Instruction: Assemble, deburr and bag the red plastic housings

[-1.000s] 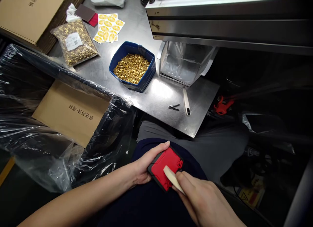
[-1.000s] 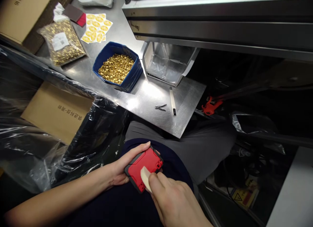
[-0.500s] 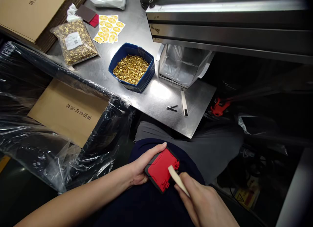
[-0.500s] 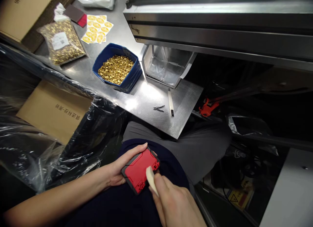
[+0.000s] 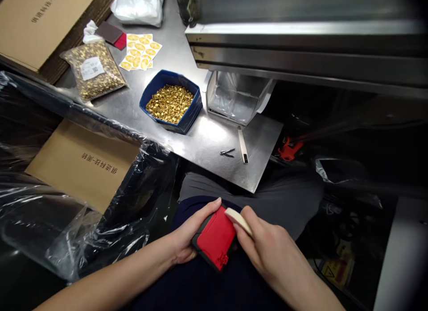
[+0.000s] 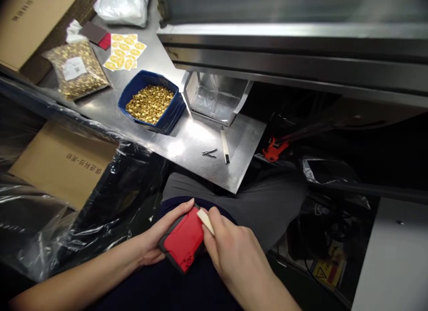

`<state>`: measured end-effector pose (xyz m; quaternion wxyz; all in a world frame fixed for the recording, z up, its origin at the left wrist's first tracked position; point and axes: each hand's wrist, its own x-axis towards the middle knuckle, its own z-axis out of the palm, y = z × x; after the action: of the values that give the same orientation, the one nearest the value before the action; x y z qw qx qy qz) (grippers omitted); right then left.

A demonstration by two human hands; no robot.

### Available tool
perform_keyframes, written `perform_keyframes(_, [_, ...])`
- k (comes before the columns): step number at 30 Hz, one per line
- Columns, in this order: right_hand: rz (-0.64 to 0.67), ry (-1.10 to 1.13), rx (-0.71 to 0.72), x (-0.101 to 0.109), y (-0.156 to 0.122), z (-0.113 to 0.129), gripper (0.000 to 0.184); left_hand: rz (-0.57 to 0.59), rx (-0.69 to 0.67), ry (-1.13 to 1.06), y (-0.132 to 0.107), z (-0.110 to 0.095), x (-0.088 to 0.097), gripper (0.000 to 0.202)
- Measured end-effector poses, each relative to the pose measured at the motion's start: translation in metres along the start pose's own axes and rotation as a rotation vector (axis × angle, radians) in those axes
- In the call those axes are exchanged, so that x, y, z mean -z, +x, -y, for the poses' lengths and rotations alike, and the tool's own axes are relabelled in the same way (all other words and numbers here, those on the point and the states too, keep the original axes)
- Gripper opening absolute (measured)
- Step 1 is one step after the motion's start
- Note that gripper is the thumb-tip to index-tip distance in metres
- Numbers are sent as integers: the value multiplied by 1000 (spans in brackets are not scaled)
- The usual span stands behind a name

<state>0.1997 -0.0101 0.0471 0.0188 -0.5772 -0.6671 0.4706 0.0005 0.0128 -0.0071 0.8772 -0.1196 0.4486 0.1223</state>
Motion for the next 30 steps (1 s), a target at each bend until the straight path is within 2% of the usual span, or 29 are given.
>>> perform_keyframes(2, [-17,158,-50,18,13,-15,24,54,-42,-23,-1,-2,0,57])
perform_keyframes(4, [-166,204,-118,31,32,-41,34,82,-113,-56,-1,-5,2,60])
perform_keyframes(6, [-378,118,-194,38,61,-70,42,106,-183,-102,0,-8,4,57])
perform_keyframes(7, [-439,90,-219,39,78,-83,46,125,-216,-122,1,-9,5,55])
perform_keyframes(11, [-559,-7,-254,45,149,-112,57,177,-284,-148,5,-11,5,60])
perform_keyframes(13, [-617,-92,-271,54,169,-118,54,180,-293,-149,5,-13,4,63])
perform_keyframes(15, [-692,-193,-315,65,170,-129,49,172,-305,-149,5,-15,4,64])
perform_keyframes(17, [-739,-294,-373,75,158,-149,47,160,-321,-150,5,-17,5,64])
perform_keyframes(20, [-659,-429,-386,86,136,-194,48,151,-340,-145,8,-21,9,62])
perform_keyframes(24, [-499,-571,-241,90,135,-247,62,155,-364,-108,17,-24,15,61])
perform_keyframes(27, [-469,-643,-132,98,146,-265,57,149,-414,-73,21,-24,21,62])
perform_keyframes(30, [-422,-669,-11,112,141,-273,53,103,-516,-49,18,-24,32,58])
